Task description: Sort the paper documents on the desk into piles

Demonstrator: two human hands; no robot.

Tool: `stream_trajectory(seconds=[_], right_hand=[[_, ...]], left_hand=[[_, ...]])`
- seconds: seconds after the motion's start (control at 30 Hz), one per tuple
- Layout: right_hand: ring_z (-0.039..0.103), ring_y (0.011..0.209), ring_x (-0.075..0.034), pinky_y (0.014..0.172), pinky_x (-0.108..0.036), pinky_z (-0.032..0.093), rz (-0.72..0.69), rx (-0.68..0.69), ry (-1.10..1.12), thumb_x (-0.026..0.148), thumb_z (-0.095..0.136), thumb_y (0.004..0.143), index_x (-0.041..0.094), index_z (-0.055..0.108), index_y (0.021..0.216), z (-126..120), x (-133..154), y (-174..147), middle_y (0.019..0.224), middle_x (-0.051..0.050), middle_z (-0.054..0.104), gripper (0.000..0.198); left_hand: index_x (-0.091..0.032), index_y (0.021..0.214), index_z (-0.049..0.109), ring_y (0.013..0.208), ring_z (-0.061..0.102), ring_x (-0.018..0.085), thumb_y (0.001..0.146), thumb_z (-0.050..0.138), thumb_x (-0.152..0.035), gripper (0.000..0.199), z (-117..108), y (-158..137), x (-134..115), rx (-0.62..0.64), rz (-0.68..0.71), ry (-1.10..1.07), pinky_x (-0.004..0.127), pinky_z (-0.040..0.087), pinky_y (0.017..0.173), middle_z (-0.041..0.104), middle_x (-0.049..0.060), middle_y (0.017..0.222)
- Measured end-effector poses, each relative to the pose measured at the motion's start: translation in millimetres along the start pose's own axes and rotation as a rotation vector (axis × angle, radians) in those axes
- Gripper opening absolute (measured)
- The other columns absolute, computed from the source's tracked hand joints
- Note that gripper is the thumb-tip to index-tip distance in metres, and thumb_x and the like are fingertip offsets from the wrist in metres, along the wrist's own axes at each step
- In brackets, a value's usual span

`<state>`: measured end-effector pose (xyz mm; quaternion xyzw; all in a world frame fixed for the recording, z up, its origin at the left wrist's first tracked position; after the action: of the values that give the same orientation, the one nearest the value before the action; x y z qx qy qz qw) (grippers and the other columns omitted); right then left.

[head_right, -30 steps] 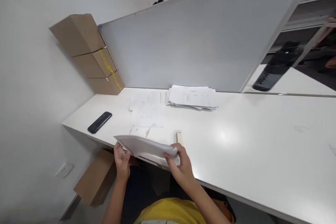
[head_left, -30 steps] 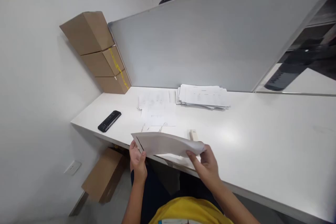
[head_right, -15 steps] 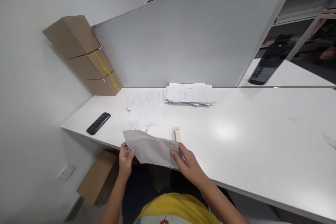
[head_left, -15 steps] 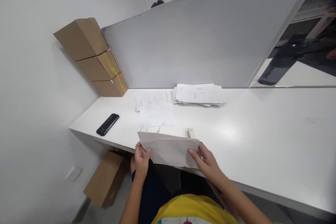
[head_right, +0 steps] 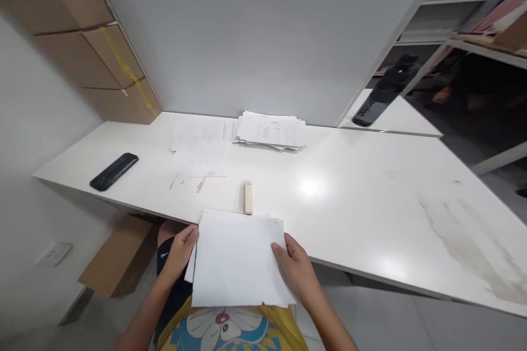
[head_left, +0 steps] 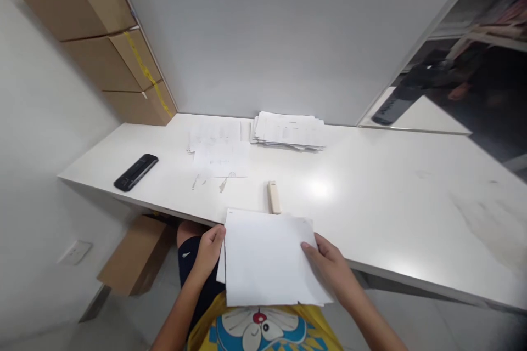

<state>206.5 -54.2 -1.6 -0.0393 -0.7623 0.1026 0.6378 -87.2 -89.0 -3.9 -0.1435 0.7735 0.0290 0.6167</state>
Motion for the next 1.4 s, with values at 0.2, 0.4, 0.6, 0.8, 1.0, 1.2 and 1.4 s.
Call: stream_trajectory(seconds=[0.2,0.4,0.6,0.8,1.0,1.2,1.4], right_hand=[[0.070,0.093,-0.032,0.071,-0.040,0.057,0.127,-0.070,0.051,0.051,0.064,0.077,0.021,0.066,0.102,-26,-27,-4,0.090,-0.008,0.075,0.039],[0.068,0.093,-0.029,0.072,-0.038,0.055,0.150,-0.084,-0.006,0.051,0.065,0.076,0.021,0.060,0.116,-46,-33,3,0.102,-0.009,0.072,0.049],[0.067,0.092,-0.027,0.078,-0.040,0.054,0.133,-0.145,-0.121,0.052,0.060,0.078,0.022,0.057,0.122,-61,-34,18,0.110,-0.008,0.071,0.053],[0.068,0.093,-0.027,0.079,-0.039,0.053,0.131,-0.132,-0.226,0.047,0.060,0.082,0.024,0.057,0.129,-84,-53,30,0.108,-0.007,0.071,0.052],[0.068,0.092,-0.027,0.080,-0.039,0.053,0.180,-0.100,-0.340,0.044,0.058,0.081,0.026,0.061,0.120,-109,-47,34,0.108,-0.006,0.072,0.044],[0.069,0.093,-0.028,0.077,-0.039,0.055,0.163,-0.119,-0.204,0.048,0.063,0.077,0.024,0.065,0.109,-110,-36,34,0.108,-0.007,0.073,0.040],[0.071,0.088,-0.027,0.074,-0.038,0.056,0.208,-0.084,-0.119,0.045,0.065,0.076,0.023,0.066,0.114,-104,-37,41,0.105,-0.008,0.075,0.044]], left_hand=[[-0.021,0.083,0.055,0.061,0.048,0.014,0.080,0.063,-0.047,0.028,34,2,8,0.091,-0.020,0.090,0.024,0.037,0.060,0.052,-0.005,0.064],[-0.022,0.058,0.037,0.055,0.041,0.014,0.088,0.048,-0.056,0.046,45,8,1,0.069,0.003,0.301,0.025,0.028,0.055,0.042,-0.004,0.054],[-0.022,0.062,0.046,0.054,0.050,0.015,0.091,0.049,-0.052,0.042,55,5,-8,0.082,0.037,0.376,0.026,0.034,0.056,0.052,-0.002,0.056],[-0.024,0.091,0.072,0.090,0.066,0.028,0.094,0.053,-0.039,0.024,66,6,-35,-0.102,0.399,0.579,0.038,0.050,0.083,0.072,0.007,0.083],[-0.025,0.146,0.051,0.147,0.038,0.031,0.098,0.049,-0.030,0.049,120,14,-64,0.247,0.674,0.588,0.051,0.038,0.115,0.052,0.007,0.152],[-0.024,0.151,0.045,0.154,0.024,0.032,0.101,0.045,-0.030,0.050,128,15,-54,0.266,0.681,0.690,0.056,0.033,0.120,0.047,0.007,0.155],[-0.030,0.150,0.046,0.153,0.027,0.031,0.100,0.046,-0.024,0.051,128,15,-46,0.231,0.718,0.675,0.062,0.018,0.124,0.052,0.003,0.152]])
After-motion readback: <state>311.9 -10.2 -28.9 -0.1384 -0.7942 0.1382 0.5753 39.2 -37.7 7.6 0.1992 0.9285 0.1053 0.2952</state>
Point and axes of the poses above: each hand's wrist, its own y-axis towards the middle knuckle, its own z-axis out of the palm, x = y × z, the point moved 7 cm from there along y, towards the middle knuckle
